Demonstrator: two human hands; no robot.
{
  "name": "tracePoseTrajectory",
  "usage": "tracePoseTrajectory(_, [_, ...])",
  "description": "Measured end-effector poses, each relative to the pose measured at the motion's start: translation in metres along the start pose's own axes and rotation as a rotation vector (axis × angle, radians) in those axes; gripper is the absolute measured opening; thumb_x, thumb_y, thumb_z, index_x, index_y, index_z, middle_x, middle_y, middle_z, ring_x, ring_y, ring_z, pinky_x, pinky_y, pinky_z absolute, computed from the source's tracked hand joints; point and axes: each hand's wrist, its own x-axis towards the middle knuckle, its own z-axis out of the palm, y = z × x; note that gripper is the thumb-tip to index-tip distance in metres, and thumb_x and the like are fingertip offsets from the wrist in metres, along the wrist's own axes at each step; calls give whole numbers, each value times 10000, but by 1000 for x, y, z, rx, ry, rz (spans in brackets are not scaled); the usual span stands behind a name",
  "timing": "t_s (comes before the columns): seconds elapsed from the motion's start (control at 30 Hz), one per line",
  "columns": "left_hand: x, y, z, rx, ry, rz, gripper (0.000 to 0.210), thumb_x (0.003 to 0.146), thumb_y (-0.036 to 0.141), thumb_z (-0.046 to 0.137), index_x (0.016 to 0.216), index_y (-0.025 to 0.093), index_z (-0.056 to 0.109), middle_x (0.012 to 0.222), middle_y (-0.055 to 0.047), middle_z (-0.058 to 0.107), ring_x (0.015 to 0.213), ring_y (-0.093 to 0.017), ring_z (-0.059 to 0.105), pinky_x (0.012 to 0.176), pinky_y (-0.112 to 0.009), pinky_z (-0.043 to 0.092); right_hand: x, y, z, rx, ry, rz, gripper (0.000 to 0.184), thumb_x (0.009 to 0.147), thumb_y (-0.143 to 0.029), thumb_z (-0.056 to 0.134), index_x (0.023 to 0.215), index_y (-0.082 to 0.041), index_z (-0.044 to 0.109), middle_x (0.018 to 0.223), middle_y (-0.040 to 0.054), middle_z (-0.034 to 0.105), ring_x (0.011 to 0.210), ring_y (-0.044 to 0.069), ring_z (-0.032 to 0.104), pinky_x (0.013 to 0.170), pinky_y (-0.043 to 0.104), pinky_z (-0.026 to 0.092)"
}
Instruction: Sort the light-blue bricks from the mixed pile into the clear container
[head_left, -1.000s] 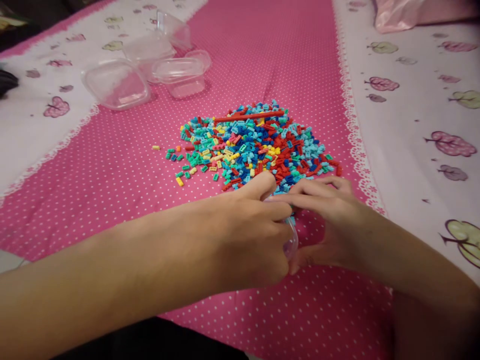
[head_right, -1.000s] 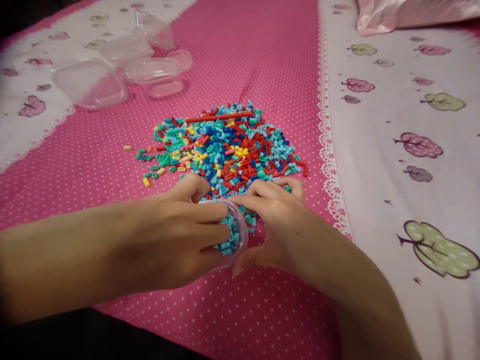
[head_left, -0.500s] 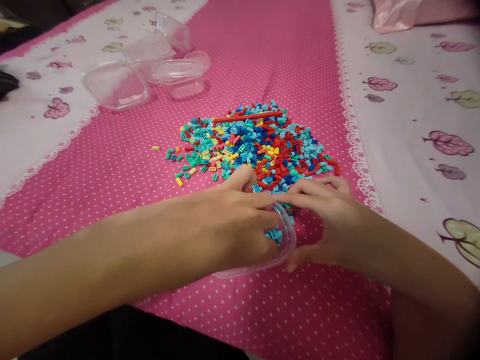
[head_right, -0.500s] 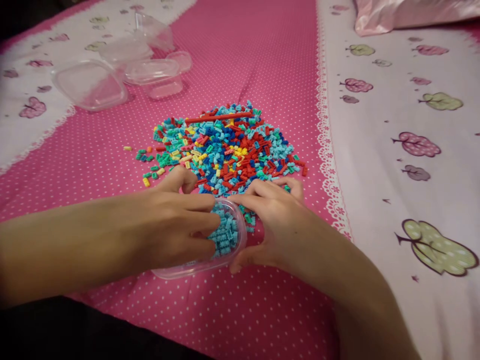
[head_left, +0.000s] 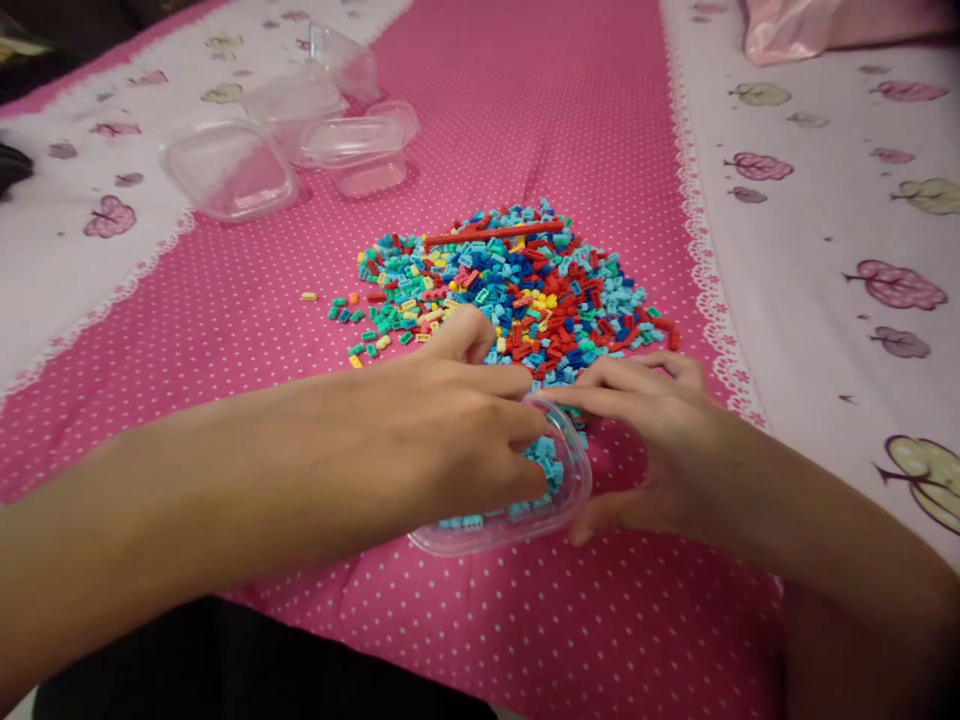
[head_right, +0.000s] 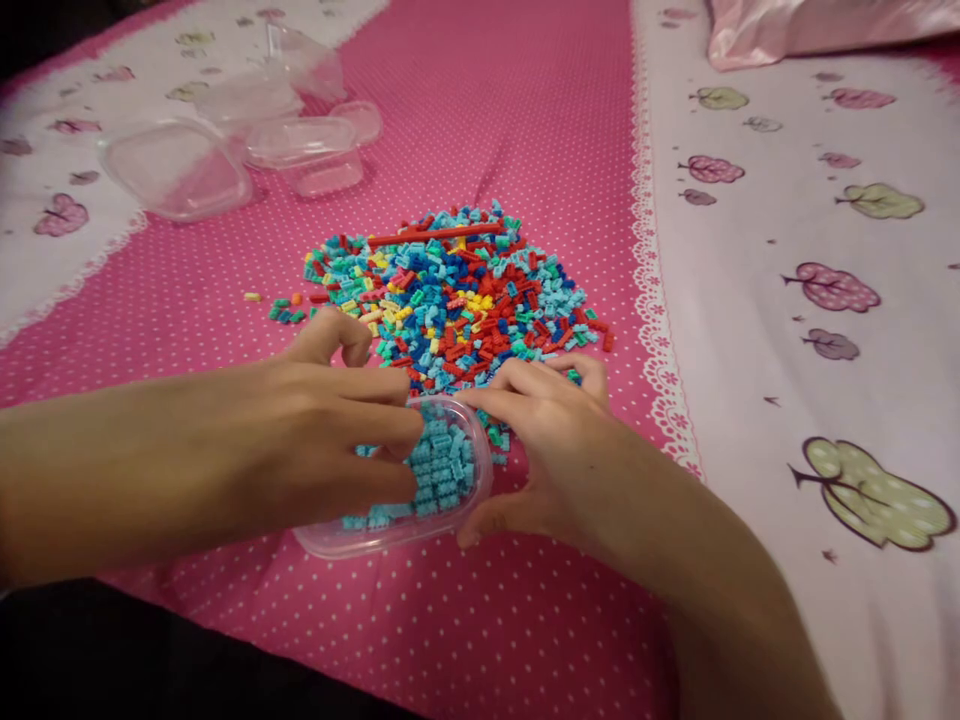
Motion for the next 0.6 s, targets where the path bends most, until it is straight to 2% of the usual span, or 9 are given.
tracePoseTrajectory(0.07, [0, -2, -13, 10, -209, 147, 344, 979, 154, 458, 681, 240, 606, 757, 40, 635, 753, -135, 565, 1078, -370, 385, -2, 3, 0, 9, 3, -25, 842, 607, -725, 832, 1336, -351, 636, 1096, 37, 670, 1085, 321, 599, 987, 506, 398])
tracePoseTrajectory(0.1, [-3, -4, -19, 49, -260, 150, 331, 989, 165, 462, 715, 248, 627, 782, 31, 639, 778, -149, 568, 1093, -395, 368, -4, 5, -1, 29, -4, -37, 871, 604, -726, 832, 1362, -354, 618, 1100, 33, 667, 1068, 309, 606, 978, 497, 413])
tracePoseTrajectory(0.17, [-16, -7, -25, 101, -135, 98, 219, 1004, 252, 509, 874, 292, 681, 843, 23, 646, 821, -172, 576, 1069, -413, 370, -6, 11, -6, 96, -14, -46, 928, 595, -758, 809, 1401, -352, 592, 1113, 35, 659, 1040, 290, 613, 930, 461, 459])
tracePoseTrajectory(0.23, [-38, -7, -20, 115, 32, 3, 114, 995, 362, 579, 1014, 310, 679, 922, 16, 655, 886, -186, 589, 1003, -381, 395, -8, 19, -12, 164, 12, -17, 876, 672, -776, 744, 1417, -343, 585, 1129, 45, 659, 1020, 272, 623, 867, 415, 498])
tracePoseTrajectory(0.3, [-64, -1, -1, 15, 183, -171, 172, 1009, 385, 566, 1145, 314, 643, 1062, -9, 636, 979, -185, 594, 890, -310, 449, -7, 26, -18, 173, 92, 45, 636, 861, -693, 641, 1383, -330, 622, 1121, 49, 679, 986, 245, 648, 831, 385, 512])
tracePoseTrajectory(0.37, [-87, 9, 28, -129, 316, -322, 412, 965, 553, 592, 1301, 316, 554, 1239, -40, 569, 1136, -210, 577, 951, -315, 486, -2, 31, -20, 108, 211, 114, 389, 1007, -506, 541, 1305, -298, 679, 1117, 56, 715, 974, 230, 676, 843, 384, 509])
tracePoseTrajectory(0.4, [-95, 16, 45, -147, 369, -377, 575, 919, 645, 601, 1376, 314, 492, 1333, -65, 516, 1236, -244, 540, 1023, -357, 485, 1, 32, -19, 67, 265, 138, 324, 1027, -416, 524, 1261, -280, 701, 1115, 59, 732, 975, 230, 687, 853, 389, 507])
tracePoseTrajectory(0.47, [-104, 27, 76, -147, 415, -475, 809, 826, 695, 683, 1480, 327, 379, 1500, -102, 395, 1391, -312, 443, 1077, -428, 491, 8, 31, -15, 15, 336, 161, 261, 1001, -311, 561, 1202, -250, 717, 1078, 62, 759, 947, 237, 704, 853, 402, 511])
tracePoseTrajectory(0.6, [-102, 34, 115, -239, 499, -506, 883, 827, 607, 741, 1540, 346, 290, 1600, -109, 337, 1463, -334, 400, 1108, -483, 509, 21, 24, 1, 70, 336, 179, 172, 938, -271, 658, 1102, -239, 697, 988, 48, 763, 878, 241, 703, 832, 420, 520])
